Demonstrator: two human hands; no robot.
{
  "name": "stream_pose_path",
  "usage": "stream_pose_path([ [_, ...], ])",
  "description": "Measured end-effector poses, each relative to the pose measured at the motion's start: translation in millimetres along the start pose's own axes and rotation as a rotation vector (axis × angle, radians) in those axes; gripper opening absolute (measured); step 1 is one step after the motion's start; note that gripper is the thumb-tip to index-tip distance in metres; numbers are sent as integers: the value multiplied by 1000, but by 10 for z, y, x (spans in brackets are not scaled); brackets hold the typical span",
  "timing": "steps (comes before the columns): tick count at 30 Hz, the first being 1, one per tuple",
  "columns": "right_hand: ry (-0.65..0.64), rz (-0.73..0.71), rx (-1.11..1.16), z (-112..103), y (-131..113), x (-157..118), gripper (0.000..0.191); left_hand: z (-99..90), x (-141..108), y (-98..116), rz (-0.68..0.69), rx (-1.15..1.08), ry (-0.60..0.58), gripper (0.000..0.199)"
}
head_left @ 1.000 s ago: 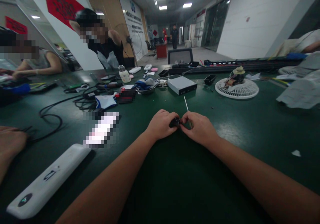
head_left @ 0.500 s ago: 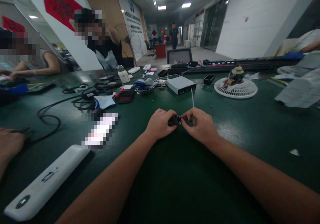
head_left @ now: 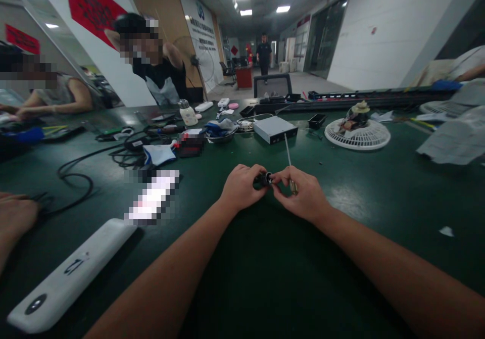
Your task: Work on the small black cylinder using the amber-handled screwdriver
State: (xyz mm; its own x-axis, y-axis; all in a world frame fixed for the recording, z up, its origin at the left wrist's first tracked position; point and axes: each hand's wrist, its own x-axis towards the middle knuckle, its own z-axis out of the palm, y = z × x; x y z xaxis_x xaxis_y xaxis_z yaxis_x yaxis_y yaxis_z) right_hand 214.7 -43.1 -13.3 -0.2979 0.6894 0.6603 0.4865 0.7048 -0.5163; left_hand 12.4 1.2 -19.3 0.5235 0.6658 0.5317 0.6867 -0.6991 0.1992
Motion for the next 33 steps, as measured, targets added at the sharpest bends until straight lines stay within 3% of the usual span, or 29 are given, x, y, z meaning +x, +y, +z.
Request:
stream_pose_path([
  [11,-5,203,297,50,86,-4,37,-9,1,-9,30,5,-32,29],
  [15,12,201,312,81,92,-14,40,-5,3,-10,28,3,-38,30],
  [21,141,246,384,95,153,11,43,7,-2,-12,78,13,-68,26],
  [26,83,221,331,73,166,12,40,-8,0,0,123,21,-65,25],
  [33,105,190,350,21,133,11,41,-14,-5,1,139,20,-27,24],
])
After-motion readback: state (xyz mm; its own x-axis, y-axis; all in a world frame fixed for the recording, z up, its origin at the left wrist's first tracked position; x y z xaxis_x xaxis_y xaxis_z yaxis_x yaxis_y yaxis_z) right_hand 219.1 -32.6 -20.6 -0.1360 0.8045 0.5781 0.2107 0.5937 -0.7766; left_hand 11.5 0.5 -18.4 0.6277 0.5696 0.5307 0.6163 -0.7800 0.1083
